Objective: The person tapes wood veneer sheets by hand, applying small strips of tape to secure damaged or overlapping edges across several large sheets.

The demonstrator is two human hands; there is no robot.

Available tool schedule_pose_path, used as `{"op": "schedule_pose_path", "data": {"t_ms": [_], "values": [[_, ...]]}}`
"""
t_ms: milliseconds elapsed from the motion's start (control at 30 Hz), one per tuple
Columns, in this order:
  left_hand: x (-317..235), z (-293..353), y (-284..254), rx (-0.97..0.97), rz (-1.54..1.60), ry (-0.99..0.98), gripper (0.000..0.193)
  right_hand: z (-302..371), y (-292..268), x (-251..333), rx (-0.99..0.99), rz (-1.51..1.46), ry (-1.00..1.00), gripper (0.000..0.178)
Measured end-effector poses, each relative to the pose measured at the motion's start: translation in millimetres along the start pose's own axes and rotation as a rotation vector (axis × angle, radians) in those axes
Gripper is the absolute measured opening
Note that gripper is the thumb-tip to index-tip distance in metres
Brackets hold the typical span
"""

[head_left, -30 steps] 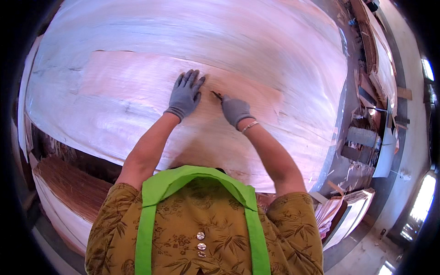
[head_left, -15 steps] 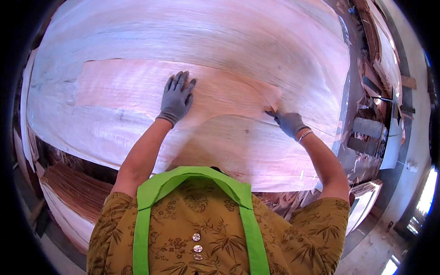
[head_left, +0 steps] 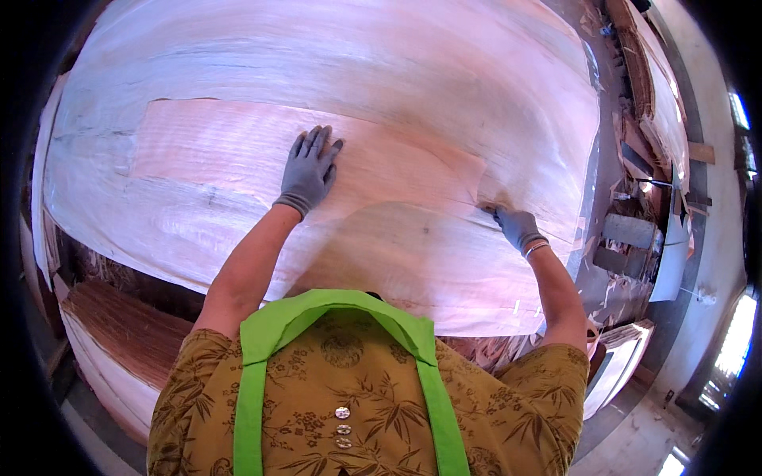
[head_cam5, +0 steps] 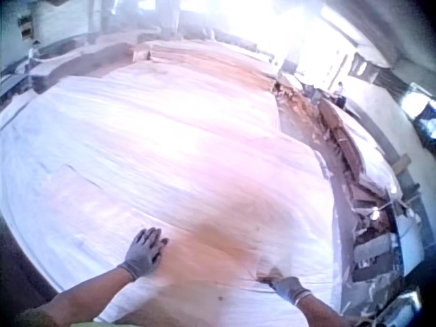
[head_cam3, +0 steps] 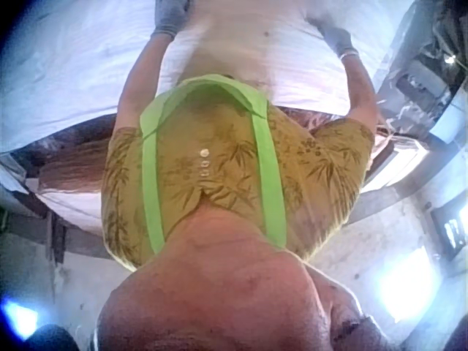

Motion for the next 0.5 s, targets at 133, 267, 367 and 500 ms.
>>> {"op": "schedule_pose_path", "data": {"t_ms": [133, 267, 367, 500], "values": [[-1.8, 1.1, -1.5, -0.015, -0.012, -0.005, 0.047, 10.9, -7.3, -11.5, -0.240, -0.132, 0.073, 0.015], [-0.1, 3.0, -0.4, -0.005, -0.041, -0.015, 0.047, -2.3, -47.0, 24.8, -0.664, -0.397, 0.152, 0.021], [-1.6, 2.8, 2.1, -0.020, -0.025, 0.001, 0.047, -39.8, -48.8, 37.1, -0.736, -0.587, 0.253, 0.030], [-0.5, 0.4, -1.0, -0.028, -0.029, 0.009, 0.047, -71.9, -46.3, 36.1, -0.738, -0.579, 0.233, 0.020]]}}
Point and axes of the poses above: each hand's wrist, its own z-axis away from the middle knuckle, its own y-axis out of the palm, x = y × z, the point moved 5 cm from there along -z, towards the middle knuckle, and after that the axes turned 11 degrees about -z, right-handed, at the moved point
